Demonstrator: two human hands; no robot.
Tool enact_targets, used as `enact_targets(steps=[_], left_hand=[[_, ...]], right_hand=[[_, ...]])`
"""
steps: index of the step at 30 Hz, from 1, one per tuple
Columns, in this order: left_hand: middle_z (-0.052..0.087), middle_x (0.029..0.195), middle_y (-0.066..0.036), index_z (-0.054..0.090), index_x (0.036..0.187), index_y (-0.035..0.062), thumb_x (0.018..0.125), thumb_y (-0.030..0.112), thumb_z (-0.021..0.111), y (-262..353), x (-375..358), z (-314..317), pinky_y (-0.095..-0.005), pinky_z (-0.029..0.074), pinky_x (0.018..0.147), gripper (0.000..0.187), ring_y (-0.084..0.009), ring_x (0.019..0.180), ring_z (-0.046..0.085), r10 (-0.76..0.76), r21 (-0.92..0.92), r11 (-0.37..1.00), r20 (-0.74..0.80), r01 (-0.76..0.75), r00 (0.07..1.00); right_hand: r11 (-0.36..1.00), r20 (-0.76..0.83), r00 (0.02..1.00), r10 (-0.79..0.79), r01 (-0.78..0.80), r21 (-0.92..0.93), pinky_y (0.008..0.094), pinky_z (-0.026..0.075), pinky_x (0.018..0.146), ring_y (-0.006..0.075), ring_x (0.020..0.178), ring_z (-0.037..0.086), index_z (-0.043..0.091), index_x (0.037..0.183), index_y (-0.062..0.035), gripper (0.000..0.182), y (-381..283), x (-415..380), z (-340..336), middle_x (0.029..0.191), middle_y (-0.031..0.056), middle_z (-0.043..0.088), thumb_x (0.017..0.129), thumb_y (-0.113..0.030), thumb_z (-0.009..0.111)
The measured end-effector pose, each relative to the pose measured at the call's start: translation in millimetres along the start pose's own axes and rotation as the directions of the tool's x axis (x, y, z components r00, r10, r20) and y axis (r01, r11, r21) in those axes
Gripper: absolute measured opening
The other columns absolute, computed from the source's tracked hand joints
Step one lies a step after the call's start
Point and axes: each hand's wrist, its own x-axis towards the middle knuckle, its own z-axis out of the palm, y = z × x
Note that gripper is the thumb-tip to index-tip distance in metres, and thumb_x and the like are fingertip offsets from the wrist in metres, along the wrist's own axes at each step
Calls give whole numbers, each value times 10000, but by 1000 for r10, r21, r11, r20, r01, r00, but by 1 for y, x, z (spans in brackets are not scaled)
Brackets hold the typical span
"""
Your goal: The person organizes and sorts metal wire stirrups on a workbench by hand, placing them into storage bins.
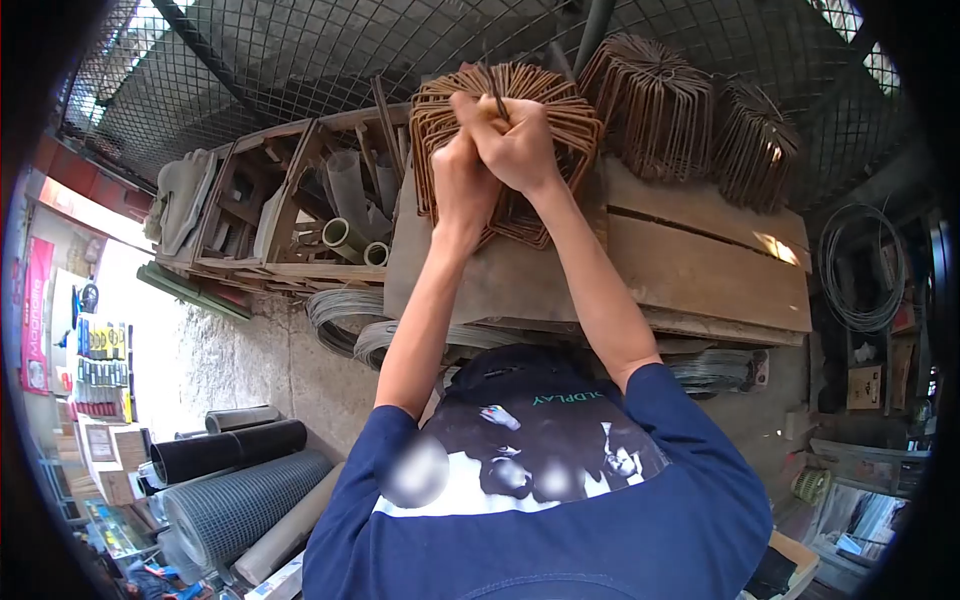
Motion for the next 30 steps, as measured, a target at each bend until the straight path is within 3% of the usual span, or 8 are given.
enact_targets(steps=[6,10,12,18,21,24,25,30], left_hand=[[665,782,-188,641,957,-37,760,-29,606,-10,12,-9,-296,496,627,201,-227,730,691,45,38,998,59,-47,997],[673,833,-187,653,992,-21,782,-30,624,-8,9,-6,-294,508,650,212,-255,781,692,84,45,995,42,-86,996],[681,848,-176,659,983,-16,786,-31,635,-8,7,-5,-291,520,667,199,-249,797,694,108,-9,994,-34,-108,994],[684,852,-166,665,950,-14,787,-33,642,-12,4,-7,-288,525,659,166,-235,764,694,123,-11,992,-32,-123,992],[683,837,-164,667,940,-9,781,-39,635,-15,9,-6,-287,522,647,165,-232,749,693,143,28,989,13,-143,990],[683,826,-160,667,942,-4,774,-46,626,-18,11,-6,-287,520,641,178,-231,750,694,165,41,985,39,-167,986],[683,822,-157,667,946,-2,770,-48,622,-19,12,-6,-287,519,639,187,-230,753,695,183,32,982,28,-184,983],[690,836,-148,669,959,2,770,-42,628,-22,18,-9,-282,522,646,198,-221,778,697,126,27,992,38,-127,991]], right_hand=[[908,121,990,-68,11,419,216,370,614,50,717,413,493,848,-28,234,24,-12,-15,737,-17,446,979,-221,487],[973,18,998,-63,58,221,261,425,672,134,735,485,558,899,15,265,26,-16,-20,801,35,512,995,-200,436],[967,-75,966,-247,241,-85,270,430,664,174,732,521,596,951,13,244,19,-18,-23,852,74,546,981,-189,462],[989,-42,995,-91,85,-119,306,446,651,232,722,568,623,954,1,176,7,-31,-36,859,126,564,944,-141,518],[899,-17,951,-309,286,-331,336,453,604,302,692,587,634,939,-1,120,2,-26,-32,809,143,568,896,-98,578],[947,16,992,-125,124,-296,261,481,654,121,737,593,623,941,19,171,2,-15,-36,789,68,592,919,-147,585],[997,-9,999,49,-50,-55,240,497,680,97,765,594,630,937,26,188,9,-12,-34,792,37,597,896,-157,623],[999,132,991,-9,3,48,237,501,722,105,803,605,645,948,32,144,15,-7,-40,872,36,627,861,-82,652]])
